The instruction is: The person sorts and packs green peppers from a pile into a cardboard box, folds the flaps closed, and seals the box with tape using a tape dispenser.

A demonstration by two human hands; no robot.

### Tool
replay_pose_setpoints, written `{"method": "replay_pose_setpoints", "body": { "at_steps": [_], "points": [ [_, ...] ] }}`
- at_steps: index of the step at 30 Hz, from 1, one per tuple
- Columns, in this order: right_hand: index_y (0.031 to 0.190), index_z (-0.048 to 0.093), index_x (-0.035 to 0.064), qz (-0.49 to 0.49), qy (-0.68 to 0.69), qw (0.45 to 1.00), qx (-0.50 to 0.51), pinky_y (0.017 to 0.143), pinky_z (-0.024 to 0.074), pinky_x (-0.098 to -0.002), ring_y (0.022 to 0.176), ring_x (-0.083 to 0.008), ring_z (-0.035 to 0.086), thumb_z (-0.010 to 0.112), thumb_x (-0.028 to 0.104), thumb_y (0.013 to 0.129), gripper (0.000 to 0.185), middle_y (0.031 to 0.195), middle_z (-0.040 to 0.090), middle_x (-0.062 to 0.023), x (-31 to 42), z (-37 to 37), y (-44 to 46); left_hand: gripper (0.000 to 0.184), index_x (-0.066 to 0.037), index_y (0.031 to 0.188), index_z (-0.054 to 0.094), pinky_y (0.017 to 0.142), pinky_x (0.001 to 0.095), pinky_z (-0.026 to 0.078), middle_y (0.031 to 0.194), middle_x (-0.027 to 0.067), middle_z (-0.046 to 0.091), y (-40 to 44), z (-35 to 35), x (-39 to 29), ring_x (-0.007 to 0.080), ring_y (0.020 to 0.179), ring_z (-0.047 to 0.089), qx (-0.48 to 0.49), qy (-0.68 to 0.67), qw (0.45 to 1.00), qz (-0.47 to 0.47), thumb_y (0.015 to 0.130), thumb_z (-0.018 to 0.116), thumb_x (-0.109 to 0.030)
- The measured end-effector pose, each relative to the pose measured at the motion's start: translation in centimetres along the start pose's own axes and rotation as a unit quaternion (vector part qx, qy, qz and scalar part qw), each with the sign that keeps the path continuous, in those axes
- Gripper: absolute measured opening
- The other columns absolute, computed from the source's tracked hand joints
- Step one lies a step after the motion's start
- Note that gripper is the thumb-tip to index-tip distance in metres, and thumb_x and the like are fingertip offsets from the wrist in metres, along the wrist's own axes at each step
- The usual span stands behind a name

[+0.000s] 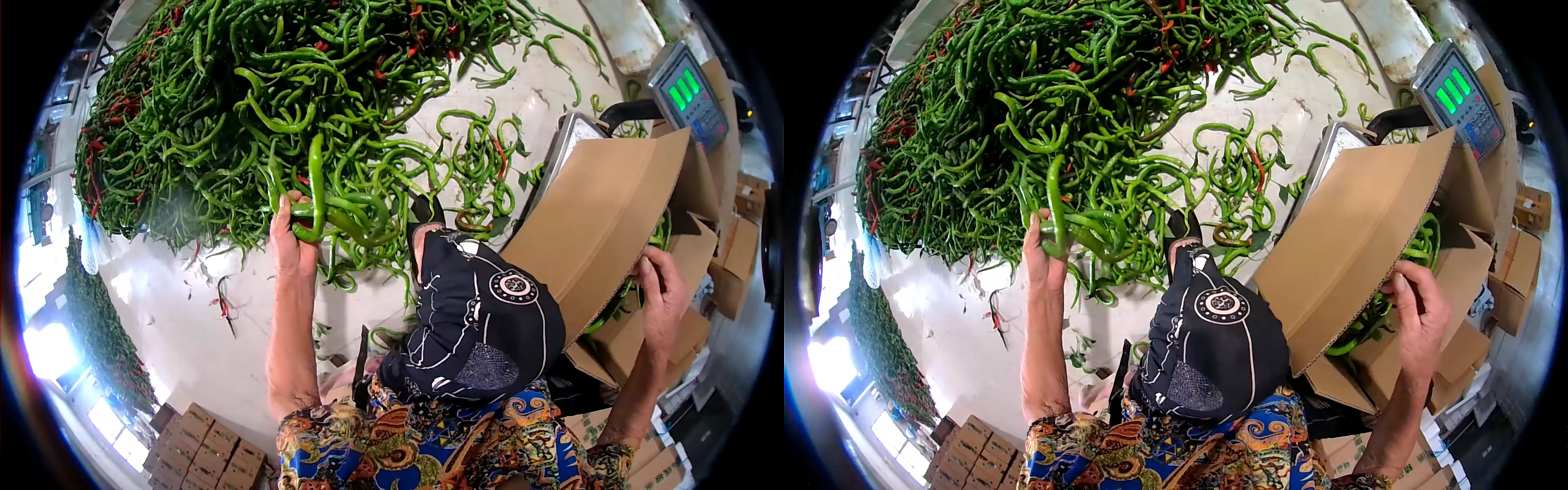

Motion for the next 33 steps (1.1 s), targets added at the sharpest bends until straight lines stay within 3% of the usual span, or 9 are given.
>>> {"method": "replay_pose_setpoints", "body": {
  "at_steps": [7,15,17,20,21,23,25,28,33],
  "points": [
    [0.106,0.066,-0.0002,-0.011,0.029,0.999,-0.016,0.067,0.0484,-0.0236,0.077,-0.0107,0.062,0.056,0.009,0.096,0.017,0.091,0.067,-0.004,2.2,0.9,0.0,0.022,-0.004,0.109,0.06,0.079,0.0339,0.056,0.098,0.0084,0.067,-1.7,8.1,-1.8,0.0203,0.086,0.065,0.111,-0.056,0.991,-0.052,0.099,0.055,-0.024],
    [0.104,0.066,-0.001,-0.085,0.115,0.99,-0.002,0.07,0.0511,-0.0248,0.079,-0.0117,0.063,0.06,0.004,0.091,0.016,0.089,0.067,-0.0063,5.0,0.4,0.6,0.027,-0.004,0.105,0.059,0.074,0.0388,0.057,0.091,0.0058,0.064,-3.1,20.0,0.0,0.0206,0.081,0.064,0.133,-0.01,0.988,-0.077,0.101,0.05,-0.029],
    [0.111,0.064,0.0009,-0.145,0.164,0.975,0.032,0.076,0.0525,-0.0271,0.086,-0.0138,0.065,0.065,0.007,0.089,0.023,0.099,0.066,-0.0092,6.2,0.8,1.6,0.027,-0.003,0.105,0.06,0.088,0.0445,0.054,0.099,0.0122,0.065,-3.2,22.3,0.6,0.0275,0.093,0.065,0.223,-0.015,0.969,-0.11,0.102,0.049,-0.027],
    [0.131,0.052,0.0016,-0.189,0.223,0.95,0.107,0.092,0.0486,-0.0344,0.111,-0.0207,0.058,0.076,0.027,0.083,0.06,0.121,0.061,-0.0156,8.4,0.9,3.5,0.026,-0.003,0.106,0.06,0.08,0.0397,0.054,0.094,0.0091,0.065,-5.7,28.3,1.9,0.0221,0.088,0.065,0.274,0.049,0.954,-0.113,0.102,0.049,-0.027],
    [0.136,0.047,0.0016,-0.191,0.246,0.941,0.129,0.096,0.0461,-0.0364,0.113,-0.0235,0.057,0.077,0.034,0.083,0.069,0.122,0.059,-0.0165,8.8,0.9,3.7,0.029,0.001,0.104,0.06,0.073,0.031,0.055,0.087,0.0082,0.064,-8.0,30.9,2.2,0.018,0.079,0.063,0.264,0.088,0.955,-0.101,0.1,0.054,-0.027],
    [0.138,0.043,0.0006,-0.263,0.196,0.938,0.113,0.09,0.0494,-0.0341,0.105,-0.0222,0.06,0.073,0.032,0.087,0.067,0.115,0.061,-0.0137,9.5,0.1,4.0,0.028,0.001,0.104,0.059,0.066,0.0288,0.054,0.086,0.008,0.064,-11.1,34.9,3.5,0.0179,0.073,0.064,0.324,0.158,0.929,-0.087,0.099,0.054,-0.027],
    [0.14,0.04,0.0004,-0.078,0.432,0.875,0.205,0.082,0.0514,-0.03,0.095,-0.0183,0.062,0.068,0.03,0.091,0.063,0.107,0.061,-0.0098,10.5,-1.5,2.1,0.027,-0.001,0.106,0.057,0.06,0.0268,0.052,0.083,0.0064,0.063,-13.9,37.9,4.9,0.0151,0.068,0.063,0.378,0.239,0.89,-0.089,0.098,0.056,-0.026],
    [0.141,0.04,0.0025,-0.042,0.49,0.865,0.099,0.076,0.0524,-0.0271,0.084,-0.0121,0.062,0.057,0.027,0.098,0.052,0.1,0.062,-0.0057,8.8,-3.5,0.2,0.029,-0.005,0.114,0.059,0.068,0.0246,0.048,0.089,0.002,0.061,-16.1,40.7,7.3,0.0105,0.078,0.057,0.469,0.304,0.824,-0.096,0.097,0.058,-0.029],
    [0.134,0.049,0.0092,-0.042,0.595,0.803,0.003,0.072,0.0508,-0.0216,0.085,-0.01,0.062,0.047,0.025,0.102,0.036,0.111,0.065,-0.0068,1.7,-6.7,-2.6,0.054,-0.005,0.132,0.045,0.094,0.0369,0.046,0.118,0.0088,0.058,-19.5,42.7,12.1,0.0181,0.106,0.057,0.569,0.261,0.745,-0.229,0.096,0.057,-0.043]
  ]
}}
Point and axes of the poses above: each hand's wrist, its own y-axis towards the middle knuckle, its own z-axis out of the palm, x = y × z, the point moved 1 cm from there along y, towards the middle knuckle
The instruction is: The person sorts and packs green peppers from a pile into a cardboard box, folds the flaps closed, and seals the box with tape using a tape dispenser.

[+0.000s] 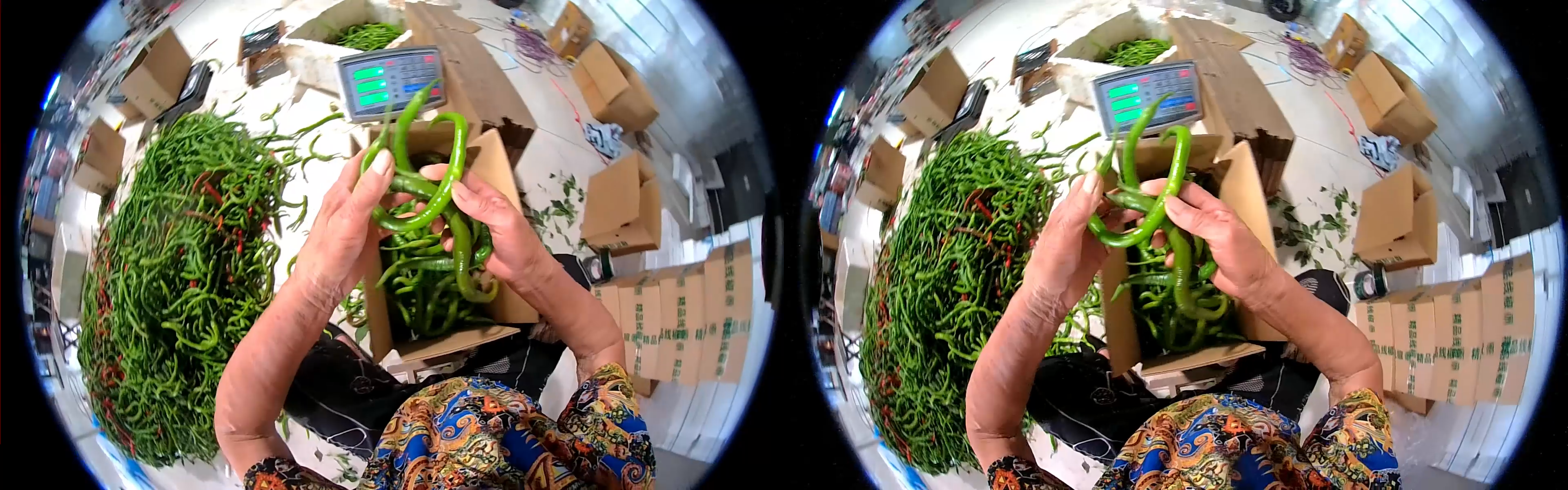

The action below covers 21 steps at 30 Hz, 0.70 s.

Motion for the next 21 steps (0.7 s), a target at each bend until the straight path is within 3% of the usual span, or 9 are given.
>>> {"method": "replay_pose_setpoints", "body": {
  "at_steps": [2,6,8,11,16,17,18,20,21],
  "points": [
    [0.126,0.053,0.009,-0.019,0.06,0.998,-0.019,0.078,0.0521,-0.0245,0.098,-0.0133,0.063,0.049,0.022,0.101,0.028,0.117,0.063,-0.0077,0.1,-2.3,-1.3,0.068,-0.004,0.141,0.036,0.099,0.0385,0.044,0.128,0.0122,0.054,0.3,1.1,2.0,0.0215,0.113,0.057,-0.026,0.05,0.998,0.0,0.093,0.06,-0.046],
    [0.121,0.054,0.0066,-0.069,0.113,0.989,-0.058,0.098,0.0476,-0.0341,0.112,-0.0181,0.058,0.053,0.013,0.098,0.024,0.123,0.058,-0.0073,-1.2,-5.2,-2.7,0.089,0.004,0.147,0.02,0.098,0.0343,0.043,0.126,0.0145,0.055,-0.4,2.3,5.6,0.0218,0.113,0.057,-0.004,0.153,0.985,-0.076,0.085,0.075,-0.027],
    [0.119,0.055,0.0062,-0.076,0.126,0.988,-0.048,0.1,0.0445,-0.0327,0.112,-0.0168,0.057,0.055,0.01,0.097,0.023,0.12,0.059,-0.0058,-2.2,-6.4,-2.9,0.08,0.005,0.144,0.03,0.096,0.0312,0.044,0.115,0.0105,0.06,-0.4,3.4,5.3,0.0163,0.107,0.056,0.034,0.199,0.973,-0.116,0.082,0.076,-0.018],
    [0.117,0.056,0.0056,-0.09,0.113,0.988,-0.055,0.1,0.0416,-0.0307,0.11,-0.0147,0.056,0.055,0.007,0.095,0.022,0.115,0.059,-0.0042,-3.4,-7.1,-3.3,0.053,0.005,0.127,0.051,0.085,0.0306,0.049,0.103,0.0091,0.062,0.4,3.6,7.6,0.0151,0.095,0.059,0.045,0.315,0.948,-0.025,0.083,0.074,-0.014],
    [0.115,0.058,0.0046,-0.107,0.093,0.988,-0.068,0.09,0.0435,-0.0258,0.097,-0.0099,0.055,0.057,0.006,0.095,0.02,0.108,0.059,-0.0018,-2.8,-5.9,-3.3,0.025,0.003,0.101,0.063,0.065,0.0347,0.05,0.085,0.0103,0.06,1.1,2.8,8.3,0.0182,0.074,0.059,0.008,0.537,0.83,0.148,0.082,0.072,-0.01],
    [0.115,0.058,0.0044,-0.113,0.067,0.987,-0.091,0.087,0.0444,-0.025,0.094,-0.0093,0.055,0.058,0.007,0.095,0.02,0.108,0.059,-0.0017,-2.7,-6.1,-3.3,0.027,0.0,0.101,0.062,0.062,0.0393,0.048,0.08,0.0153,0.058,1.3,2.6,7.7,0.0308,0.067,0.058,0.007,0.549,0.814,0.187,0.078,0.072,-0.007],
    [0.114,0.059,0.0042,-0.119,0.04,0.985,-0.115,0.084,0.0452,-0.0241,0.092,-0.0086,0.055,0.058,0.008,0.095,0.02,0.107,0.06,-0.0017,-2.5,-6.2,-3.4,0.028,-0.002,0.102,0.062,0.063,0.0411,0.048,0.083,0.0146,0.057,1.2,2.4,7.2,0.0312,0.072,0.059,-0.012,0.576,0.794,0.194,0.077,0.072,-0.007],
    [0.111,0.061,0.0051,-0.143,-0.005,0.978,-0.151,0.077,0.0466,-0.0231,0.086,-0.0074,0.054,0.061,0.009,0.095,0.017,0.107,0.06,-0.0025,-2.3,-6.0,-3.4,0.019,-0.003,0.096,0.061,0.065,0.043,0.049,0.084,0.0145,0.055,1.0,2.3,5.6,0.0323,0.078,0.06,-0.008,0.702,0.674,0.231,0.078,0.068,-0.006],
    [0.111,0.062,0.0056,-0.165,-0.023,0.974,-0.155,0.076,0.0468,-0.0234,0.086,-0.0074,0.054,0.061,0.009,0.095,0.016,0.108,0.061,-0.0027,-2.5,-6.3,-3.2,0.016,-0.004,0.092,0.059,0.066,0.0441,0.049,0.085,0.0146,0.055,1.0,1.5,5.7,0.033,0.081,0.06,-0.017,0.762,0.62,0.186,0.078,0.065,-0.005]
  ]
}}
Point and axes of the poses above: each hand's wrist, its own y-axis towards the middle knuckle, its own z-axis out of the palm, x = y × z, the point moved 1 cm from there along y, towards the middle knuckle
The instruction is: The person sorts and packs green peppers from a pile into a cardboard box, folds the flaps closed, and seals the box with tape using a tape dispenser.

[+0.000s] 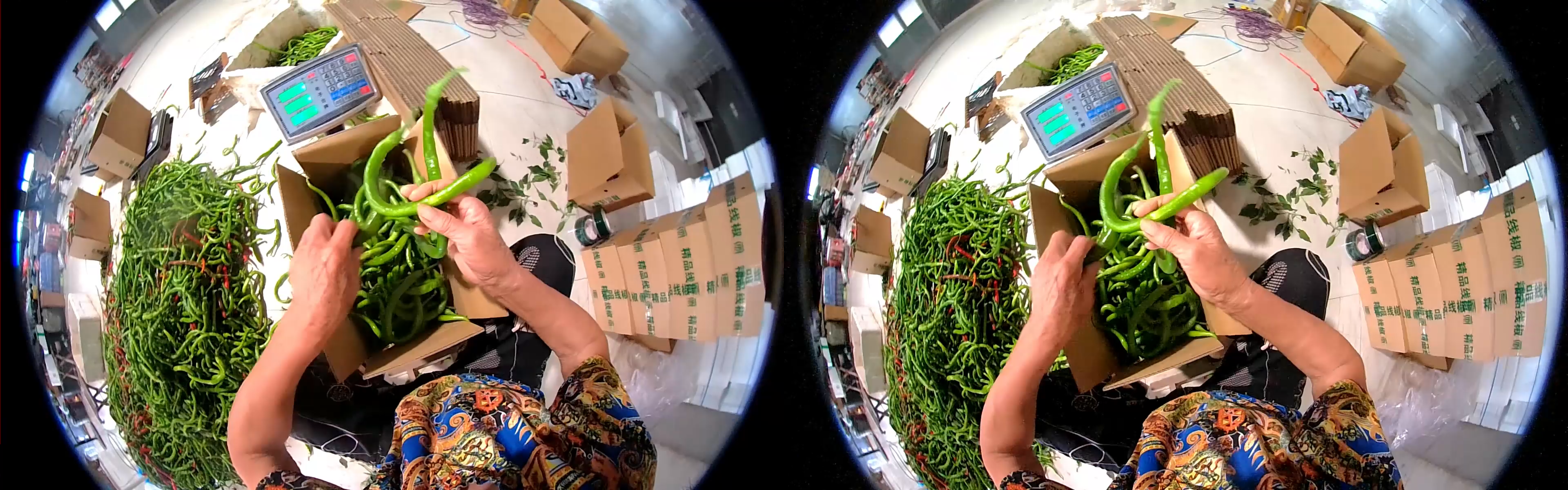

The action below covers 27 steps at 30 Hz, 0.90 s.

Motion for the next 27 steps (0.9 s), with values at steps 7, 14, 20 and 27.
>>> {"method": "replay_pose_setpoints", "body": {
  "at_steps": [7,14,20,27],
  "points": [
    [0.103,0.063,0.0056,-0.118,-0.247,0.962,0.019,0.081,0.051,-0.0285,0.091,-0.0107,0.06,0.064,0.013,0.093,0.012,0.097,0.065,-0.0014,0.5,0.1,0.6,0.02,-0.001,0.097,0.056,0.054,0.0346,0.046,0.072,0.0101,0.06,-1.1,-2.7,2.3,0.0198,0.058,0.057,0.012,-0.215,0.96,-0.177,0.087,0.065,-0.016],
    [0.117,0.059,0.0053,0.094,0.058,0.992,0.063,0.065,0.0501,-0.0197,0.087,-0.009,0.061,0.058,0.019,0.098,0.024,0.103,0.065,-0.0059,0.2,2.1,1.0,0.021,-0.008,0.092,0.055,0.06,0.0234,0.039,0.075,-0.0016,0.053,-1.6,-3.8,2.0,0.0071,0.066,0.048,0.008,-0.492,0.841,-0.225,0.098,0.053,-0.028],
    [0.143,0.034,-0.0008,0.169,-0.203,0.958,0.108,0.076,0.0507,-0.0281,0.088,-0.0152,0.061,0.061,0.021,0.095,0.06,0.106,0.061,-0.0103,0.0,0.3,4.0,0.022,-0.002,0.1,0.058,0.064,0.0227,0.041,0.077,0.0001,0.057,-2.0,-5.1,3.6,0.0081,0.068,0.051,-0.027,-0.514,0.83,-0.214,0.098,0.054,-0.024],
    [0.144,0.029,0.0011,0.336,0.018,0.939,0.076,0.052,0.0411,-0.0201,0.061,-0.0064,0.046,0.056,0.013,0.096,0.056,0.095,0.062,-0.0152,0.5,-1.7,3.3,0.021,-0.004,0.107,0.061,0.063,0.0211,0.039,0.079,0.0,0.059,-4.8,-6.5,10.1,0.0071,0.068,0.051,-0.131,-0.539,0.781,-0.286,0.098,0.054,-0.022]
  ]
}}
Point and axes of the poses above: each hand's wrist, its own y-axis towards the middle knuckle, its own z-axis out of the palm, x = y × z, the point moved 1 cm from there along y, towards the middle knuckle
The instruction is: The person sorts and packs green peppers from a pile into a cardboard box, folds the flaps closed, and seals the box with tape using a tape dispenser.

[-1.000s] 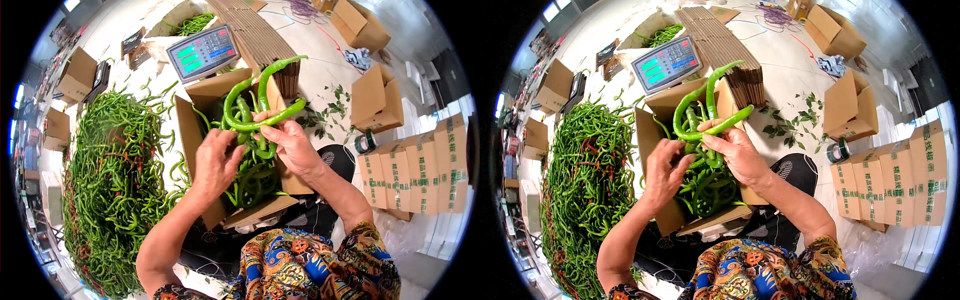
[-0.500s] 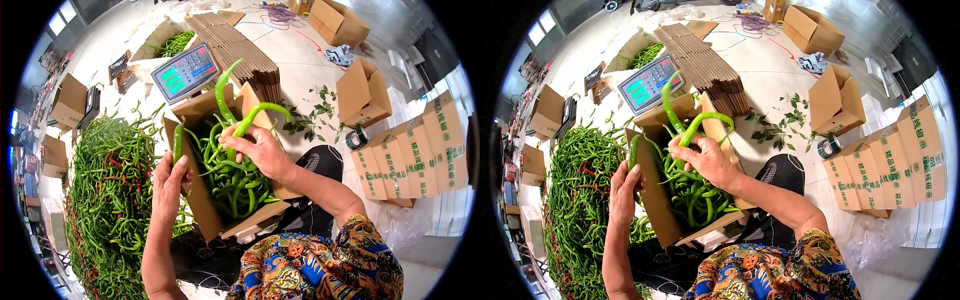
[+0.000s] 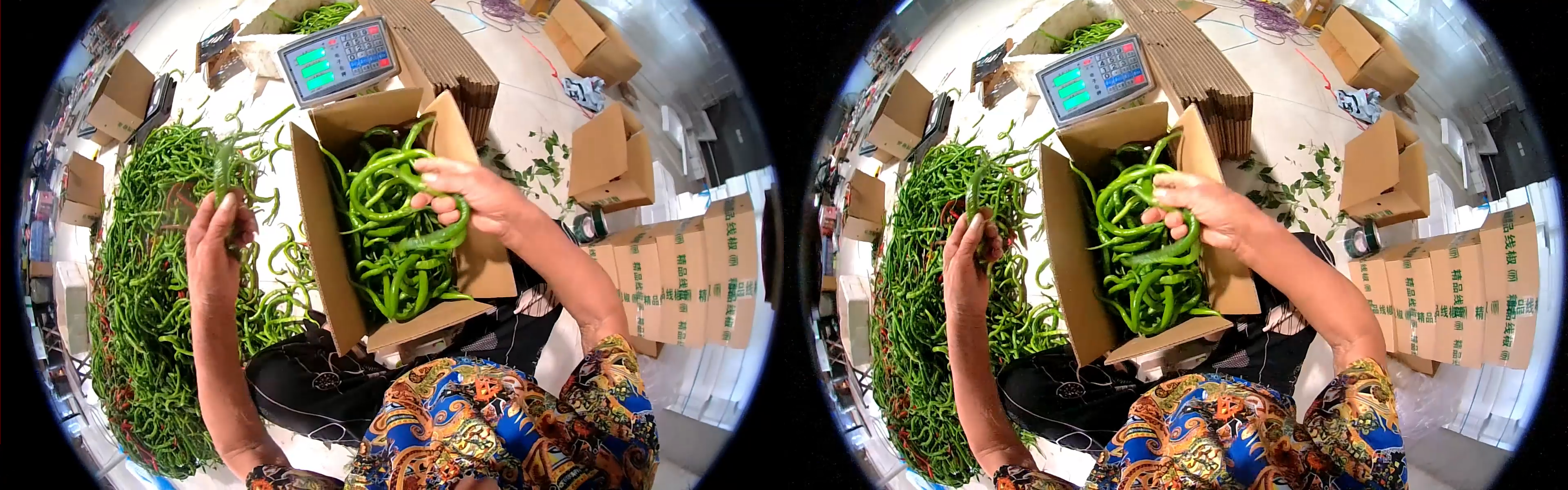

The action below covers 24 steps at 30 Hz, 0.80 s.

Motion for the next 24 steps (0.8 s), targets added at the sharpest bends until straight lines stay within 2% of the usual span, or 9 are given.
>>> {"method": "replay_pose_setpoints", "body": {
  "at_steps": [4,8,15,16,17,19,22,23,24],
  "points": [
    [0.147,0.024,0.0007,-0.012,-0.193,0.981,-0.028,0.052,0.0422,-0.0212,0.06,-0.0075,0.046,0.052,0.021,0.098,0.06,0.096,0.063,-0.0137,0.2,1.5,-1.7,0.022,-0.004,0.102,0.059,0.057,0.0233,0.031,0.074,-0.0016,0.052,-2.7,-5.3,2.6,0.0077,0.064,0.043,-0.011,0.093,0.996,-0.007,0.095,0.054,-0.024],
    [0.146,0.031,0.0045,0.029,-0.494,0.862,0.114,0.05,0.0482,-0.0239,0.054,-0.011,0.057,0.049,0.025,0.099,0.055,0.091,0.065,-0.0107,-1.4,0.6,-3.9,0.023,-0.003,0.097,0.058,0.057,0.024,0.029,0.071,-0.0025,0.046,-9.7,-10.5,7.5,0.0075,0.062,0.039,-0.073,0.139,0.986,-0.054,0.092,0.058,-0.025],
    [0.128,0.053,0.004,0.018,-0.512,0.859,-0.011,0.045,0.0464,-0.0248,0.048,-0.0095,0.056,0.054,0.022,0.096,0.037,0.078,0.067,-0.0066,3.3,1.4,-4.2,0.028,0.0,0.108,0.065,0.074,0.0285,0.051,0.099,0.0066,0.069,-27.8,-21.7,25.1,0.0133,0.083,0.063,-0.228,0.009,0.963,-0.14,0.094,0.052,-0.02],
    [0.128,0.055,0.0047,0.0,-0.507,0.862,0.006,0.044,0.0451,-0.0237,0.046,-0.0084,0.054,0.056,0.022,0.095,0.037,0.079,0.068,-0.007,4.4,1.8,-4.9,0.031,0.002,0.111,0.064,0.074,0.0297,0.051,0.098,0.0071,0.068,-32.3,-26.2,30.9,0.0148,0.084,0.063,-0.247,0.2,0.931,-0.181,0.093,0.051,-0.021],
    [0.128,0.055,0.0052,0.025,-0.488,0.872,0.033,0.044,0.0446,-0.0231,0.046,-0.0081,0.054,0.056,0.022,0.095,0.037,0.078,0.068,-0.0065,4.7,2.1,-5.3,0.031,0.002,0.109,0.064,0.075,0.0304,0.051,0.101,0.01,0.068,-32.1,-21.3,27.3,0.0163,0.086,0.062,-0.4,-0.007,0.886,-0.235,0.092,0.053,-0.021],
    [0.13,0.056,0.0069,0.073,-0.459,0.88,0.101,0.043,0.0437,-0.0223,0.046,-0.0065,0.053,0.057,0.025,0.096,0.039,0.078,0.068,-0.005,4.5,1.8,-5.6,0.035,0.01,0.103,0.061,0.073,0.038,0.049,0.095,0.015,0.066,-39.1,-25.2,33.6,0.0254,0.079,0.06,-0.337,0.214,0.89,-0.219,0.084,0.059,-0.019],
    [0.12,0.059,0.0058,-0.016,-0.603,0.772,0.2,0.056,0.0506,-0.033,0.06,-0.0203,0.063,0.056,0.023,0.096,0.03,0.082,0.069,-0.0121,1.1,0.1,-5.1,0.034,0.017,0.089,0.057,0.071,0.0478,0.046,0.076,0.0268,0.062,-47.0,-25.6,36.1,0.0371,0.069,0.058,-0.41,0.309,0.785,-0.347,0.078,0.058,-0.016],
    [0.117,0.059,0.0058,-0.037,-0.636,0.734,0.238,0.06,0.0505,-0.0361,0.064,-0.0255,0.064,0.055,0.023,0.096,0.028,0.082,0.069,-0.0134,0.2,0.5,-5.8,0.016,0.005,0.089,0.056,0.045,0.0342,0.038,0.06,0.009,0.053,-51.2,-27.2,40.1,0.0175,0.05,0.049,-0.418,0.478,0.743,-0.212,0.079,0.056,-0.007],
    [0.114,0.059,0.0059,-0.058,-0.664,0.693,0.274,0.063,0.0504,-0.0392,0.069,-0.0306,0.065,0.055,0.023,0.095,0.026,0.083,0.069,-0.0147,-0.3,0.8,-6.2,0.035,0.016,0.093,0.06,0.07,0.0513,0.047,0.082,0.0285,0.066,-52.4,-26.0,38.6,0.0421,0.07,0.061,-0.326,0.554,0.639,-0.423,0.08,0.061,-0.017]
  ]
}}
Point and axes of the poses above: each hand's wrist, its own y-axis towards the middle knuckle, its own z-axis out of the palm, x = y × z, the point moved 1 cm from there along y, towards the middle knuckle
